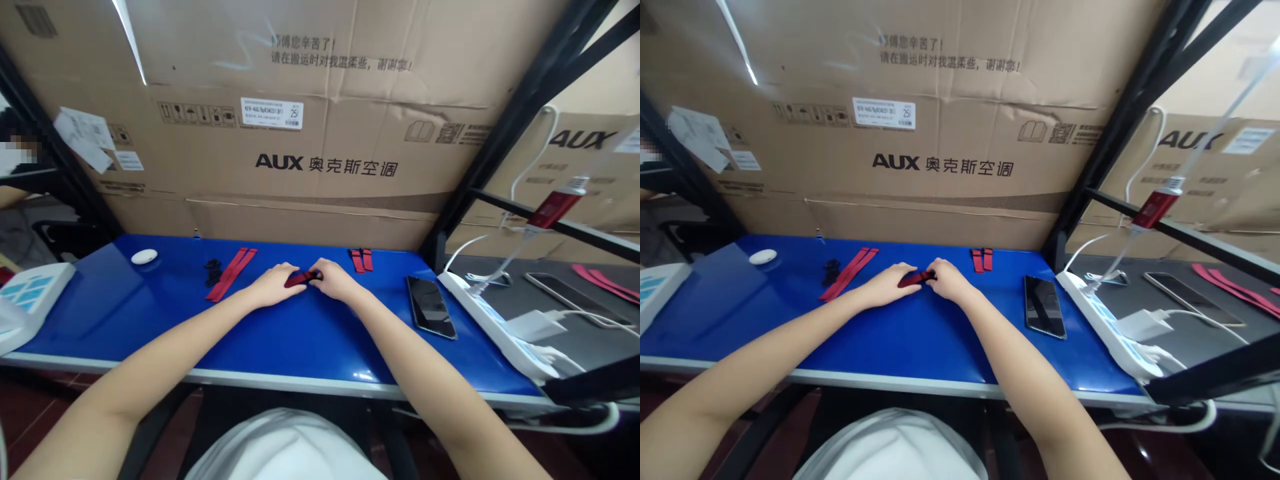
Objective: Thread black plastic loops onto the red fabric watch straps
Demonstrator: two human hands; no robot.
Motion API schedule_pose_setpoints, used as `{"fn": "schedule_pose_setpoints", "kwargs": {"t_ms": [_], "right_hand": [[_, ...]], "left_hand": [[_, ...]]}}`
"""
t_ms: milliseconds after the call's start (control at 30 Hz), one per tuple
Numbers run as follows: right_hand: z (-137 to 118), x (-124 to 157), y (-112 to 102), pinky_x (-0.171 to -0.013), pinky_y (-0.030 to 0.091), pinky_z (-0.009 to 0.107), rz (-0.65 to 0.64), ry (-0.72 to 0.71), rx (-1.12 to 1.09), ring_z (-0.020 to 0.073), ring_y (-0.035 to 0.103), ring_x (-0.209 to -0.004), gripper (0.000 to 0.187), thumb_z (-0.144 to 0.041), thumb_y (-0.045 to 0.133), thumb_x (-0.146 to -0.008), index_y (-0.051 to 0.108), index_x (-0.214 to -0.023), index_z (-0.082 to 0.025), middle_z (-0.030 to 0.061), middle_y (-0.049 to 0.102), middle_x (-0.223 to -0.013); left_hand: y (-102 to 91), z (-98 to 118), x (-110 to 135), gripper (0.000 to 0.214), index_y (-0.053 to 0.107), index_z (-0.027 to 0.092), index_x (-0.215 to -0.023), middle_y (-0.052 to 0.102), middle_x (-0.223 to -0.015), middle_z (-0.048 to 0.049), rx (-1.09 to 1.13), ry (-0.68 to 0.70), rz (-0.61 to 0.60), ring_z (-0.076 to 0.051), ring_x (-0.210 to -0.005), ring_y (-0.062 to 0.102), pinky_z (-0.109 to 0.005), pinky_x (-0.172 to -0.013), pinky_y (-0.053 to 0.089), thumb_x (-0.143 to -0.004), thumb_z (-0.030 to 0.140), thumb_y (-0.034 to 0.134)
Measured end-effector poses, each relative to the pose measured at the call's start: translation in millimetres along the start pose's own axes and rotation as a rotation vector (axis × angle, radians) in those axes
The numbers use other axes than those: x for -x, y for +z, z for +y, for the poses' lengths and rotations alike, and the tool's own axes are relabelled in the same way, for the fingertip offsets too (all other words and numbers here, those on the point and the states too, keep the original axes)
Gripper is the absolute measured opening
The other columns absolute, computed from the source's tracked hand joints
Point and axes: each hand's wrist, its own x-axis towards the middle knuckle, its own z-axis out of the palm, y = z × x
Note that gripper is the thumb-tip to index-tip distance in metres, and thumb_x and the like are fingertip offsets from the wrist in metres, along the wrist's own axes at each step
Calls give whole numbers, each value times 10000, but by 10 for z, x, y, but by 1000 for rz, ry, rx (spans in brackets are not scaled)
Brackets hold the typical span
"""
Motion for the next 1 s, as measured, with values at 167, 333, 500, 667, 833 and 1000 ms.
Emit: {"fn": "schedule_pose_setpoints", "kwargs": {"t_ms": [167, 333, 500, 667, 833, 1000], "right_hand": [[-157, 87, 32, -633, 422, 234, -16, -16, -262, 111, 554, -666, 208, -118, 682, -685, 599, -867, -177, 10, 586, -863], [-135, 100, 16, -565, 405, 228, -137, 54, -628, 112, 535, -582, 312, -233, 744, -644, 532, -871, -197, -52, 562, -678], [-146, 38, -146, -815, 465, 305, -236, 0, -889, 167, 596, -913, 284, -268, 775, -617, 573, -806, -201, 13, 626, -1003], [-231, -89, -273, -1065, 304, 377, -63, 26, -658, 209, 491, -1164, 192, -339, 734, -701, 689, -841, -216, 46, 570, -1146], [-235, -103, -270, -920, 418, 362, -130, 1, -982, 231, 559, -1075, 166, -316, 672, -725, 620, -659, -173, 66, 589, -1209], [-267, -46, -298, -988, 354, 380, -89, -42, -708, 227, 523, -1128, 158, -353, 717, -730, 692, -752, -198, 70, 592, -1182]], "left_hand": [[200, 76, 32, 339, 645, 173, -1028, 639, -980, -99, 66, 120, 96, -261, -947, 580, -380, -861, 449, -813, 435, 657], [55, 93, 76, 274, 649, 188, -1010, 656, -944, -55, 143, 128, 93, -216, -883, 610, -340, -810, 466, -797, 354, 697], [-89, 131, 114, 246, 646, 192, -1035, 658, -948, -57, 94, 299, 195, -208, -902, 612, -335, -820, 481, -821, 311, 674], [-139, 46, 48, 245, 646, 193, -1056, 686, -998, -64, 86, 300, 404, -211, -934, 627, -365, -872, 487, -823, 268, 666], [-117, 24, 76, 284, 647, 197, -1075, 707, -1035, -67, 55, 414, 482, -223, -994, 627, -399, -933, 459, -807, 277, 696], [-56, 16, 147, 281, 643, 197, -1099, 711, -1046, -68, -7, 409, 448, -230, -996, 628, -409, -938, 447, -833, 285, 663]]}}
